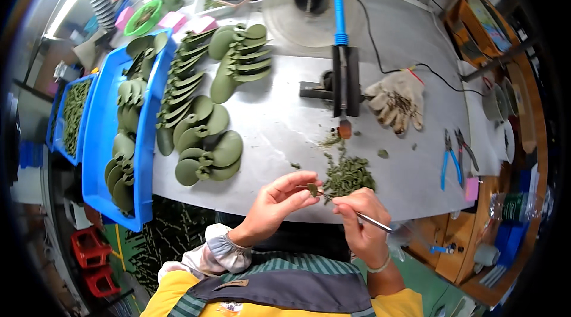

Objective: The person cuts plastic pieces using a soldering iron, sorts through plastic propeller blades, and then trims small components and attaches them to the propeller blades using a craft knife.

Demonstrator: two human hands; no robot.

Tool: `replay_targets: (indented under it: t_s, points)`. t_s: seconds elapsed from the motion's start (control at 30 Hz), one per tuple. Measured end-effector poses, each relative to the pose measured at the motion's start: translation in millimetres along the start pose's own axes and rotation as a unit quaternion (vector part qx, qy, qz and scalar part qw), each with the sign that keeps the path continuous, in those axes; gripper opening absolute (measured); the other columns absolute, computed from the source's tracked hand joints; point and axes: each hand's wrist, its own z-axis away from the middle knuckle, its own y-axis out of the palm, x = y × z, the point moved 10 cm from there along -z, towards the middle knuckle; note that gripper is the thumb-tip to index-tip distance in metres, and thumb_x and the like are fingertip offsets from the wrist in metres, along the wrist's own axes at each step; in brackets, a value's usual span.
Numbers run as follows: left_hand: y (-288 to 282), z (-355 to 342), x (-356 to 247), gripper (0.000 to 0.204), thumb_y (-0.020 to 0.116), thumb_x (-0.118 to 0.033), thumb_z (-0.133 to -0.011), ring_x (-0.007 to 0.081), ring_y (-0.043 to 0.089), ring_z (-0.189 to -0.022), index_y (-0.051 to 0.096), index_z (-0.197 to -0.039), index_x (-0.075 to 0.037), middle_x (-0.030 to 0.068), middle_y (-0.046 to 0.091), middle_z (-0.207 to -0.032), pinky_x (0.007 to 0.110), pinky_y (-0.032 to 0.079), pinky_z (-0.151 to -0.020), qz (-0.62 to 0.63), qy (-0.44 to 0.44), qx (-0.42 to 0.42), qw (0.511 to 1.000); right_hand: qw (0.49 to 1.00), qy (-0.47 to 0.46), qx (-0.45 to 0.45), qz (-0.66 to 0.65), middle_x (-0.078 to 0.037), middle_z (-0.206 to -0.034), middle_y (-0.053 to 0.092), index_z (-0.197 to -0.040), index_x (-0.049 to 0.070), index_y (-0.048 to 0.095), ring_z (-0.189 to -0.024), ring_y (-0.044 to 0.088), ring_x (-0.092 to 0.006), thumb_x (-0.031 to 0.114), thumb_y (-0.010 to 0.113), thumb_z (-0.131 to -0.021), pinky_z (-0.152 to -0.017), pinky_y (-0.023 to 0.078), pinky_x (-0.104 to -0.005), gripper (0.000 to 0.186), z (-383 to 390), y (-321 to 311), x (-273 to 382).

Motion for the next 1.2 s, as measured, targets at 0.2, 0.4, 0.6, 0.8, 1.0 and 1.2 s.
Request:
replay_targets:
  t_s: [0.2,0.4,0.6,0.8,1.0,1.2]
  points:
    - [-52.2,96.3,-131.2,0.035,0.074,0.002,-0.082,0.0222,0.056,-0.090,0.061,-0.115,-0.003,0.0119,0.058,-0.110,0.030,0.049,-0.071,-0.576,0.322,-0.262,0.704,0.994,0.031,-0.020,-0.105,-0.010,-0.084,0.064,-0.098,-0.003,0.065,-0.071,0.063,-0.0154,0.010,0.057,-0.103,-0.062,0.051,-0.0254,0.016,2.2,-4.3,-9.7]
    - [-178.4,159.0,-137.7,0.043,0.078,-0.008,-0.088,0.0157,0.060,-0.090,0.053,-0.122,-0.002,0.0067,0.060,-0.103,0.028,0.050,-0.076,-0.461,0.177,-0.448,0.746,0.989,0.042,-0.015,-0.138,-0.010,-0.086,0.063,-0.099,-0.003,0.064,-0.070,0.062,-0.0138,0.011,0.055,-0.104,-0.062,0.052,-0.0235,0.018,-3.8,3.0,-14.2]
    - [-179.2,150.6,-113.0,0.017,0.068,-0.002,-0.095,0.0071,0.060,-0.085,0.064,-0.111,0.003,0.0015,0.064,-0.101,0.021,0.049,-0.076,-0.342,0.164,-0.389,0.839,0.993,0.044,-0.026,-0.108,-0.009,-0.085,0.063,-0.100,-0.003,0.064,-0.068,0.062,-0.0132,0.013,0.054,-0.105,-0.061,0.050,-0.0239,0.019,-11.8,-11.5,-13.5]
    - [-143.8,138.7,-112.6,0.024,0.060,-0.003,-0.100,0.0193,0.069,-0.102,0.059,-0.123,0.003,0.0108,0.069,-0.113,0.037,0.059,-0.092,-0.202,0.169,-0.339,0.903,0.993,0.065,-0.072,-0.066,-0.007,-0.087,0.061,-0.100,-0.002,0.064,-0.073,0.063,-0.0116,0.012,0.052,-0.107,-0.066,0.049,-0.0233,0.020,-26.0,-43.2,-22.0]
    - [-88.9,45.3,-73.5,0.030,0.060,-0.004,-0.099,0.0208,0.069,-0.104,0.057,-0.128,0.004,0.0119,0.070,-0.115,0.038,0.060,-0.090,-0.137,0.048,-0.186,0.972,0.992,0.090,-0.091,-0.001,-0.004,-0.088,0.063,-0.101,-0.003,0.063,-0.074,0.063,-0.0091,0.014,0.054,-0.106,-0.065,0.047,-0.0226,0.020,-55.0,-62.2,-35.4]
    - [-64.7,-21.7,-57.8,0.027,0.062,-0.004,-0.099,0.0100,0.061,-0.104,0.060,-0.125,0.004,0.0044,0.067,-0.113,0.026,0.048,-0.094,-0.176,0.055,-0.117,0.976,0.995,0.077,-0.061,0.035,-0.006,-0.085,0.068,-0.097,-0.001,0.068,-0.070,0.063,-0.0116,0.011,0.062,-0.101,-0.061,0.046,-0.0253,0.014,-81.3,-53.8,-47.3]
